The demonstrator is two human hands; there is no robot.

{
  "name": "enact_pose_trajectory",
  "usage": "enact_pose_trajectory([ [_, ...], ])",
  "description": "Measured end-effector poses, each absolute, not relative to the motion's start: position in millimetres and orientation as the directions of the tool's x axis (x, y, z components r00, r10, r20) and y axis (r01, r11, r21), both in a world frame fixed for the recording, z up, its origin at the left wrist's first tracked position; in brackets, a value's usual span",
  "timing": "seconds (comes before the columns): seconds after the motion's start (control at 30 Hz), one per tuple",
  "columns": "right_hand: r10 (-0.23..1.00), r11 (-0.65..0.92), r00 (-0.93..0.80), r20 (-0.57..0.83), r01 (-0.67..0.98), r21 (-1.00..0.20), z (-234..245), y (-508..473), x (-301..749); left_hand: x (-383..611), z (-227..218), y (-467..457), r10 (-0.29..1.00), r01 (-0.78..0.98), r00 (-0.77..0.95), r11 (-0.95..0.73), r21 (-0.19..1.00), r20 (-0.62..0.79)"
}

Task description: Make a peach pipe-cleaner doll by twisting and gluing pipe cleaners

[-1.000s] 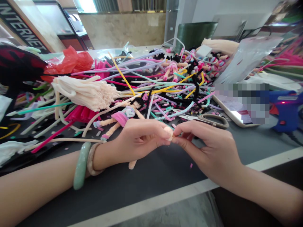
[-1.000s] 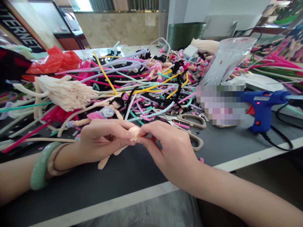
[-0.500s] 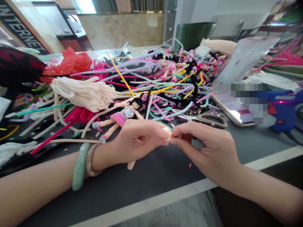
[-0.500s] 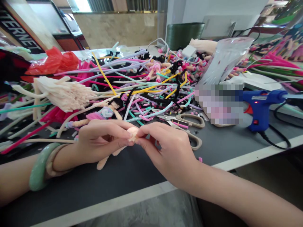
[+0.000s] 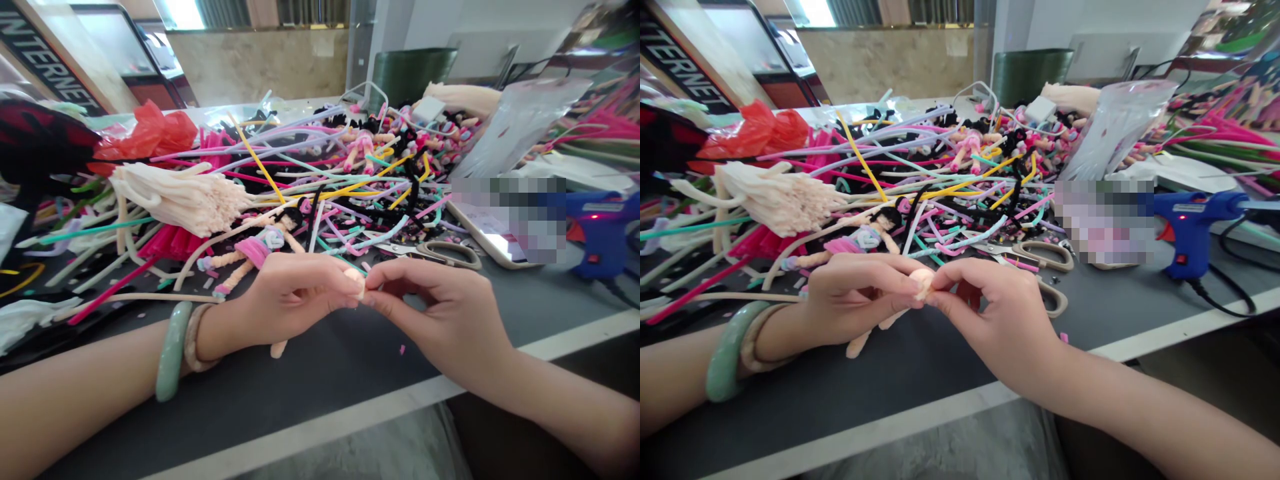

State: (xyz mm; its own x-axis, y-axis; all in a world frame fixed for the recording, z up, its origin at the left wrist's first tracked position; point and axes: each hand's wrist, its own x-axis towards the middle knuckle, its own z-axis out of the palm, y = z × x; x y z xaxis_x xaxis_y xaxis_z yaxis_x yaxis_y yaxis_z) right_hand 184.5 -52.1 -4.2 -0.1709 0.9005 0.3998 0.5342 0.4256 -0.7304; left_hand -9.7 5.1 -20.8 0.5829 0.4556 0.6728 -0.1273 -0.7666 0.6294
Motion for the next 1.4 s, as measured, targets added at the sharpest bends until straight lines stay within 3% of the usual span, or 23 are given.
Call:
enact_pose_trajectory([
  [0.1,0.928,0.371,-0.158,0.338,0.462,-0.805,-4.6,-51.0,185.6,-8.6,-20.7,5.2,0.451,-0.128,0.58,-0.772,0.623,0.678],
  [0.27,0.94,0.342,-0.148,0.309,0.44,-0.83,-5.3,-50.3,185.8,-9.0,-22.3,2.6,0.511,-0.108,0.558,-0.737,0.668,0.654],
  [0.93,0.925,0.38,-0.153,0.349,0.447,-0.81,-6.9,-51.1,185.0,-13.3,-24.5,2.7,0.551,0.045,0.587,-0.754,0.655,0.594],
  [1.1,0.937,0.348,-0.191,0.294,0.401,-0.847,-3.7,-50.5,184.5,-13.3,-24.0,2.5,0.513,0.056,0.587,-0.798,0.6,0.627],
  [1.4,0.919,0.392,-0.175,0.352,0.496,-0.775,-3.4,-51.5,184.5,-11.8,-22.8,0.2,0.496,0.022,0.604,-0.793,0.609,0.624],
])
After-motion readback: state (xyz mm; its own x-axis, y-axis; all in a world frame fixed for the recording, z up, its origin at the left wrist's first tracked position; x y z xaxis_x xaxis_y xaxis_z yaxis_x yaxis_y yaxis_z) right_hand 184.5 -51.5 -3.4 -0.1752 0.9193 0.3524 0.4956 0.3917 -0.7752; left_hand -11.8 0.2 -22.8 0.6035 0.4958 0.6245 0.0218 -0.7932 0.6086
